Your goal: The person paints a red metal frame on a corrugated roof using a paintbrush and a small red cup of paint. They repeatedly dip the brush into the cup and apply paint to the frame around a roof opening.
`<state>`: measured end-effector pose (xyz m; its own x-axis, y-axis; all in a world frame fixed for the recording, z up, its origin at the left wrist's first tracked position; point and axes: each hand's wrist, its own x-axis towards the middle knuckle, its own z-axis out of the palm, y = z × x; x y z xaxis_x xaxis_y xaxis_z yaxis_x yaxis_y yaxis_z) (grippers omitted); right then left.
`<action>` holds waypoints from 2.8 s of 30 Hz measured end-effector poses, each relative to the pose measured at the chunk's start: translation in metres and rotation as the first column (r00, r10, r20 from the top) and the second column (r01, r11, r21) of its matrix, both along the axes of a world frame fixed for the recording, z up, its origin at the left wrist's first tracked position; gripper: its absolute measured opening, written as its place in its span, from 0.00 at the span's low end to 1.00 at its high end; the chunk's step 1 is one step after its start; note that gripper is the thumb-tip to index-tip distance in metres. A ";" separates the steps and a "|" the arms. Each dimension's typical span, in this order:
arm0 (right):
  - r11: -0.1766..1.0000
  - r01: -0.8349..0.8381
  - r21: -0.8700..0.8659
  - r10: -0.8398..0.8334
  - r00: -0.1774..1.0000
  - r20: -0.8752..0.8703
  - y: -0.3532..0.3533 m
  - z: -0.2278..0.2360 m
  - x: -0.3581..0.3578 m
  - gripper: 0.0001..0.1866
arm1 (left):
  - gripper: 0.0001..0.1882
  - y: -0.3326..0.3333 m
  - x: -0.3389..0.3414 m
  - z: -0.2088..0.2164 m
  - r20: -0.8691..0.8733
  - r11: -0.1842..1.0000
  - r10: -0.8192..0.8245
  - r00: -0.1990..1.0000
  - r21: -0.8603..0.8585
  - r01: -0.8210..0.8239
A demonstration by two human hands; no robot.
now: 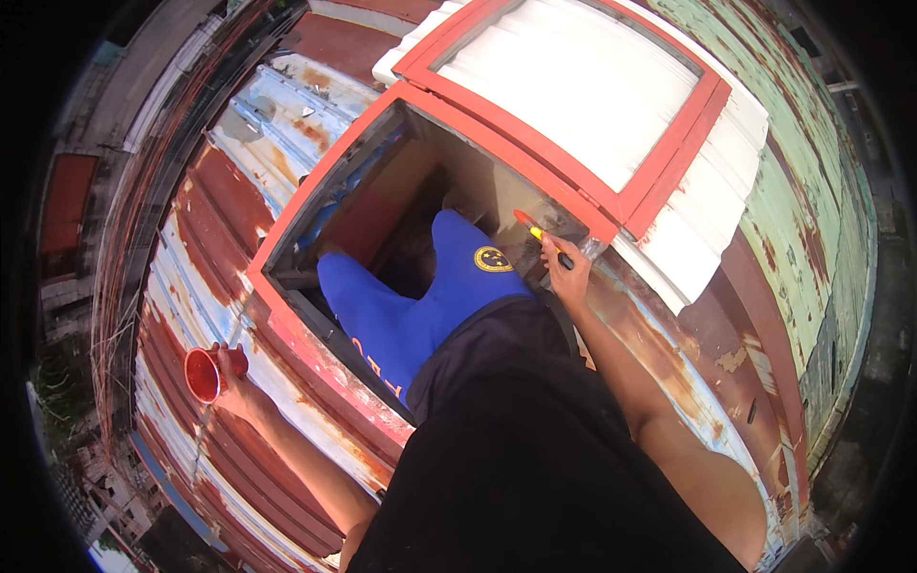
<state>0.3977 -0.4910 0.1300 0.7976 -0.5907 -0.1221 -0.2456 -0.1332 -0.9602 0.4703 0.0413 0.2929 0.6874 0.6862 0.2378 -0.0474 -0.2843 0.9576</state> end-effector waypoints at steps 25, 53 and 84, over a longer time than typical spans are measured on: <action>0.712 -0.250 -0.656 0.149 0.967 -0.207 -0.014 -0.044 0.012 0.10 | 0.18 -0.064 0.142 0.003 -0.022 0.938 -0.346 0.938 -0.050 0.344; 0.626 -0.351 -0.696 0.068 0.914 -0.400 -0.022 -0.037 0.021 0.10 | 0.33 -0.174 0.277 0.099 0.024 0.729 -0.663 0.748 -0.205 0.653; 0.751 -0.238 -0.616 0.207 0.971 -0.123 -0.051 -0.020 0.005 0.08 | 0.30 -0.268 0.254 0.162 0.020 0.532 -0.834 0.551 -0.233 0.814</action>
